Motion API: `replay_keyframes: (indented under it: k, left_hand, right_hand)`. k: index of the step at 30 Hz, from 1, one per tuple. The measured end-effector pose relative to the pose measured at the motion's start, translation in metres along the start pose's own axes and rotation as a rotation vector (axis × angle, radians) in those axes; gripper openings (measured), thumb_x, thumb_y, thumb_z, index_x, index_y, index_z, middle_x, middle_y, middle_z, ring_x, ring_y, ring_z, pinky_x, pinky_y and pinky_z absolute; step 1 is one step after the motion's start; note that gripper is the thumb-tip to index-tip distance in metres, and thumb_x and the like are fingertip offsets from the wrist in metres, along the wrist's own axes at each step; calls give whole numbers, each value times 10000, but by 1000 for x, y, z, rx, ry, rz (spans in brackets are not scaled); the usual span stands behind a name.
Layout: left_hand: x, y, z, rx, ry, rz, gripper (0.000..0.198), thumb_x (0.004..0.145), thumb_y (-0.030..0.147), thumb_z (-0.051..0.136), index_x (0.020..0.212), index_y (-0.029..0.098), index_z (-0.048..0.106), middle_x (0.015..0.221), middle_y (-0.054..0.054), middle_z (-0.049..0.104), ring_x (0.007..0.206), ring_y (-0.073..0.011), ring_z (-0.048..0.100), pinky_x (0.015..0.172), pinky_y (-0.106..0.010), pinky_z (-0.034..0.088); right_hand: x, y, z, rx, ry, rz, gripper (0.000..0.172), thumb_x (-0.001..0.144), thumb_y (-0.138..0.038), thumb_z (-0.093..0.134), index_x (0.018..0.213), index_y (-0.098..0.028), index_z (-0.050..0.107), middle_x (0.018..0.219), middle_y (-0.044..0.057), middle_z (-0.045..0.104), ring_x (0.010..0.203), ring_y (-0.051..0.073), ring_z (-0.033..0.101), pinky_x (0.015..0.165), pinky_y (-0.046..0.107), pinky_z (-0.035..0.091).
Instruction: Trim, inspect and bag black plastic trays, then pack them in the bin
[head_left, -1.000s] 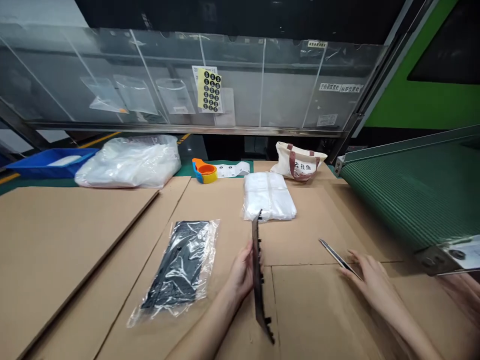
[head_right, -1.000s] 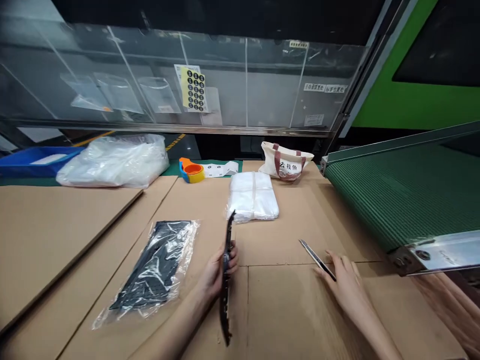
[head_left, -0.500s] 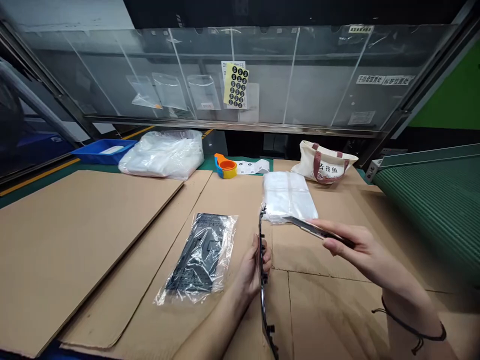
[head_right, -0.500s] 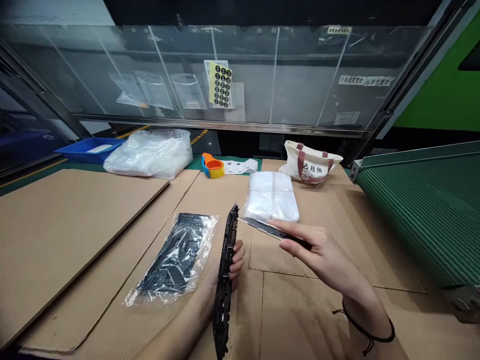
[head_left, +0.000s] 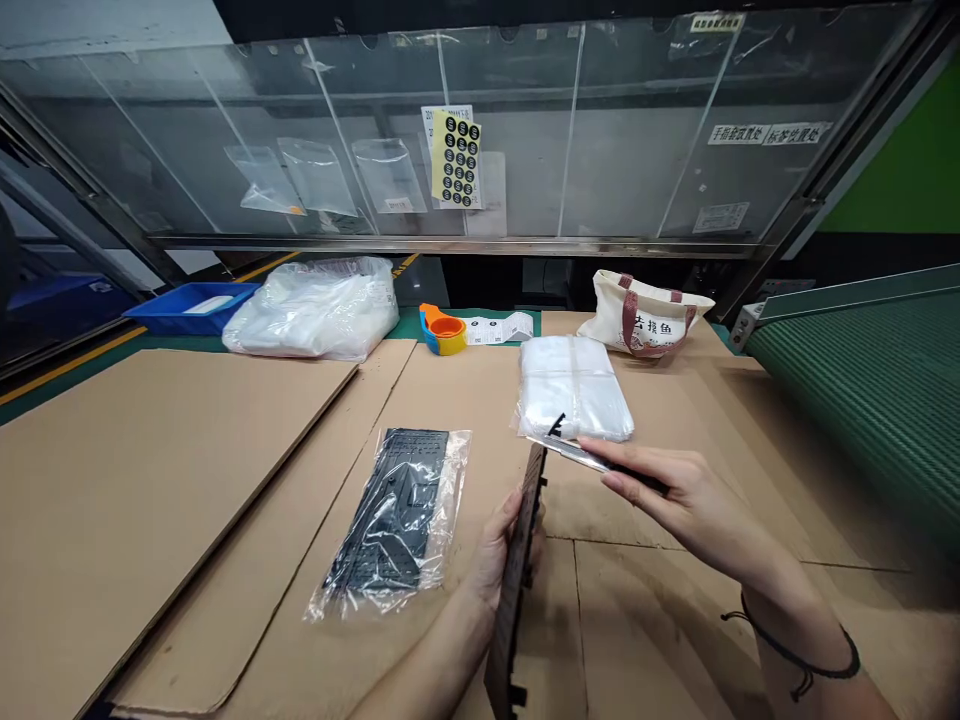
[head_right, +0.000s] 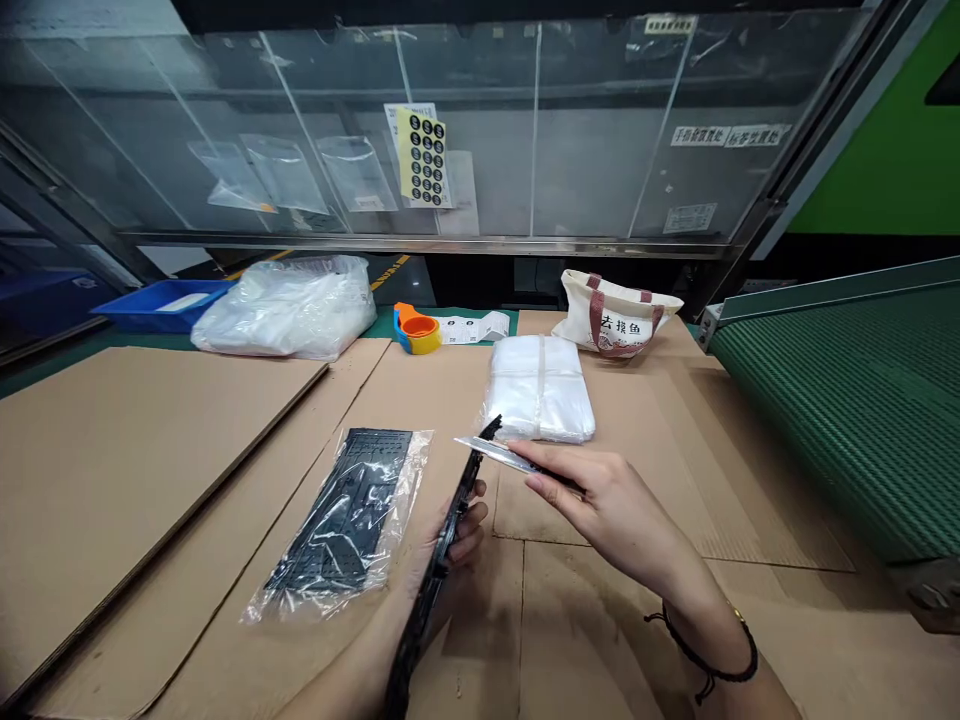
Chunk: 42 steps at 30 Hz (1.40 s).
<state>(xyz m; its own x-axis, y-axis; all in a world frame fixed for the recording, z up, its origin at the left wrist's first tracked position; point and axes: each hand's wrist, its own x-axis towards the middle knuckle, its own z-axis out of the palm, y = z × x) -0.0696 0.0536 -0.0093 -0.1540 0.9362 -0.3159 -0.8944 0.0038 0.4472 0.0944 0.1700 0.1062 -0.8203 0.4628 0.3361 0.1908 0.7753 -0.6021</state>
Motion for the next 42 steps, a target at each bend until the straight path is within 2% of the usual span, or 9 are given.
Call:
replay_keyframes:
  k: [3, 7, 12, 25, 27, 31, 33, 38, 42]
  left_hand:
    - [3, -2, -7, 14, -43, 22, 370, 708, 450, 751, 889, 166, 598, 436, 117, 359, 281, -14, 207, 277, -149, 119]
    - [5, -7, -14, 18, -199, 34, 317, 818, 482, 639, 977, 208, 616, 366, 129, 297, 247, -37, 128, 252, -157, 122]
    - [3, -9, -12, -23, -309, 51, 245, 860, 459, 600, 935, 227, 618, 340, 128, 301, 234, -40, 80, 235, -140, 140]
    - [5, -9, -20, -31, -240, 18, 237, 873, 458, 578, 899, 223, 587, 350, 121, 310, 242, -39, 117, 256, -144, 117]
    - [6, -10, -21, -28, -235, 24, 246, 852, 464, 603, 902, 224, 586, 353, 125, 293, 242, -39, 116, 257, -150, 109]
    - [7, -11, -25, -39, -276, 37, 302, 817, 475, 646, 969, 219, 593, 360, 126, 291, 249, -40, 91, 256, -164, 88]
    - [6, -9, -24, -39, -334, 59, 311, 811, 477, 655, 973, 219, 594, 360, 125, 302, 249, -39, 93, 253, -163, 96]
    - [-1, -5, -14, 11, -405, 102, 306, 802, 481, 669, 943, 227, 572, 350, 132, 335, 237, -41, 133, 246, -138, 166]
    - [-2, -5, -11, 3, -409, 93, 295, 818, 478, 655, 941, 225, 566, 353, 131, 364, 232, -39, 118, 239, -136, 173]
  right_hand:
    - [1, 2, -1, -23, 2, 29, 341, 944, -250, 512, 1271, -289, 602, 1223, -40, 673, 1024, 147, 688, 932, 246, 541]
    - [1, 3, -1, -49, 15, 29, 339, 944, -256, 509, 1265, -298, 609, 1210, -40, 681, 1004, 157, 696, 889, 246, 561]
    - [0, 3, 0, -71, 38, 46, 335, 945, -262, 512, 1263, -314, 608, 1205, -52, 684, 1008, 146, 693, 870, 227, 561]
    - [-5, 2, 6, -60, 0, 4, 355, 972, -276, 463, 1312, -305, 562, 1287, -27, 634, 1157, 176, 621, 987, 315, 513]
    - [-6, -1, 5, -63, -19, -18, 360, 968, -266, 469, 1314, -306, 562, 1249, -15, 662, 1108, 183, 650, 939, 314, 536]
    - [-10, -11, 2, -2, -187, -88, 360, 951, -247, 516, 1294, -338, 578, 960, -33, 758, 766, 129, 709, 666, 212, 548]
    - [-11, -14, 2, -10, -184, -103, 363, 957, -250, 507, 1305, -331, 569, 902, -32, 756, 713, 123, 695, 631, 207, 531]
    - [-11, -10, 1, -64, -19, -32, 364, 977, -287, 461, 1331, -314, 541, 1195, -6, 692, 1032, 172, 673, 852, 270, 540]
    - [-11, -9, 2, -92, 0, -15, 370, 981, -283, 447, 1339, -338, 527, 1220, -18, 679, 1045, 174, 672, 838, 272, 550]
